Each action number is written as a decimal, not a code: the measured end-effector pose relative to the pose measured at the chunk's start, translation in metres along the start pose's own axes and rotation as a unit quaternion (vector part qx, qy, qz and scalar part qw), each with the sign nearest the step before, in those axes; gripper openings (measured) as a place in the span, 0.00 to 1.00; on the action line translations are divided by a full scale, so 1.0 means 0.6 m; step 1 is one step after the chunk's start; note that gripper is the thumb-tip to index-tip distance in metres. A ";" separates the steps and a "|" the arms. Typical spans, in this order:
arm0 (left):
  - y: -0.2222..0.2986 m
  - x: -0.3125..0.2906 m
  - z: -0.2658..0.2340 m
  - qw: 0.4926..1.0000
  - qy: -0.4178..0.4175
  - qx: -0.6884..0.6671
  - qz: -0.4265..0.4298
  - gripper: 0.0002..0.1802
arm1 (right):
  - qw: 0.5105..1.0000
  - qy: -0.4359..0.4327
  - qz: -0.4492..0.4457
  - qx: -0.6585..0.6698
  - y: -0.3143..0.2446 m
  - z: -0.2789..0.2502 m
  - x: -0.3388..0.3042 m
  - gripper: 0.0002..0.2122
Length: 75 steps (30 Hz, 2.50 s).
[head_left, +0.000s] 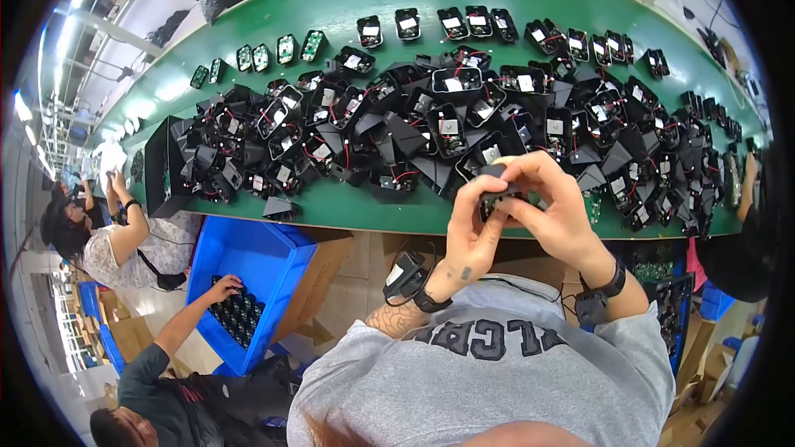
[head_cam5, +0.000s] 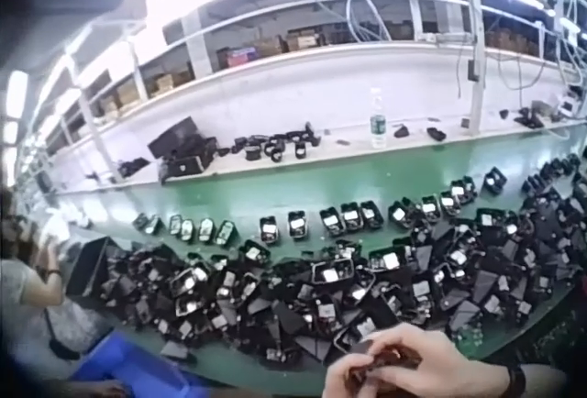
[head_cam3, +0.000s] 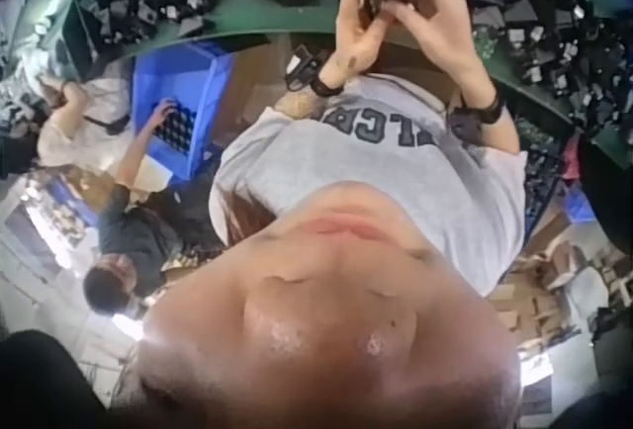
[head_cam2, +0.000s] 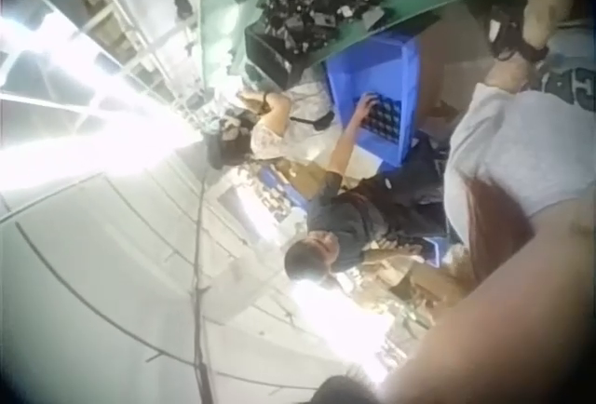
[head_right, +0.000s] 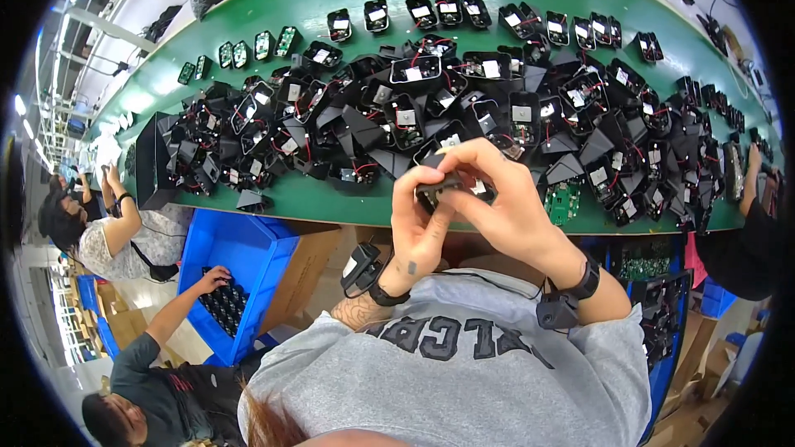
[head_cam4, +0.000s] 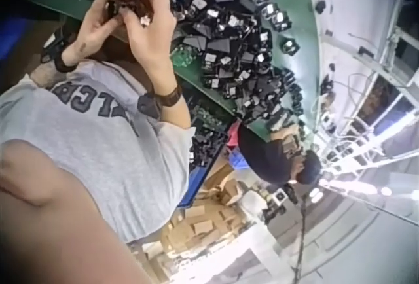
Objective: The person picks up a black plastic housing and a circuit board, fits the board into the housing, and presses them together. They then place the assembled unit onto the green workbench and repeat the process.
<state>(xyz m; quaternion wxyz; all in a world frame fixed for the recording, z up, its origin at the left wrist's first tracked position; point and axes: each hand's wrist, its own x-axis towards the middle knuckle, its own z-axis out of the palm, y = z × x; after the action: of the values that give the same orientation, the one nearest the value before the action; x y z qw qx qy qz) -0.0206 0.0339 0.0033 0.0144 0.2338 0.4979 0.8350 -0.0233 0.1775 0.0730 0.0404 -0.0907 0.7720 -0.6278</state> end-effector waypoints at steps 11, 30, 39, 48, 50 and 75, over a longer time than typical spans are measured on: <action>0.053 -0.004 -0.110 0.989 0.124 0.056 -0.059 0.29 | 0.993 -0.065 -0.059 -0.083 -0.092 -0.048 0.337 0.15; -0.009 -0.036 -0.223 0.774 0.301 0.540 0.140 0.12 | 0.887 0.013 -0.180 -0.426 0.150 0.165 0.712 0.18; 0.008 -0.027 -0.214 0.778 0.296 0.526 0.174 0.13 | 0.824 -0.226 -0.169 -0.491 0.089 0.084 0.628 0.30; 0.061 -0.043 -0.186 0.952 0.293 0.079 -0.035 0.23 | 0.848 -0.200 -0.328 -0.367 -0.079 0.048 0.491 0.24; 0.110 -0.027 -0.159 0.976 0.195 -0.047 -0.084 0.31 | 0.828 -0.296 -0.351 -0.323 -0.159 0.064 0.373 0.22; 0.046 -0.023 -0.034 0.960 0.028 -0.125 -0.248 0.37 | 0.958 0.146 -0.229 -0.093 0.047 0.045 -0.067 0.08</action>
<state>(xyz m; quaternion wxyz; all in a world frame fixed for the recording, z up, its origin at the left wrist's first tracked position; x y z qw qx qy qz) -0.0106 -0.0004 0.0130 0.2368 0.0760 0.4320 0.8669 0.0182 0.1647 0.0377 -0.2262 -0.1758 0.7832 -0.5518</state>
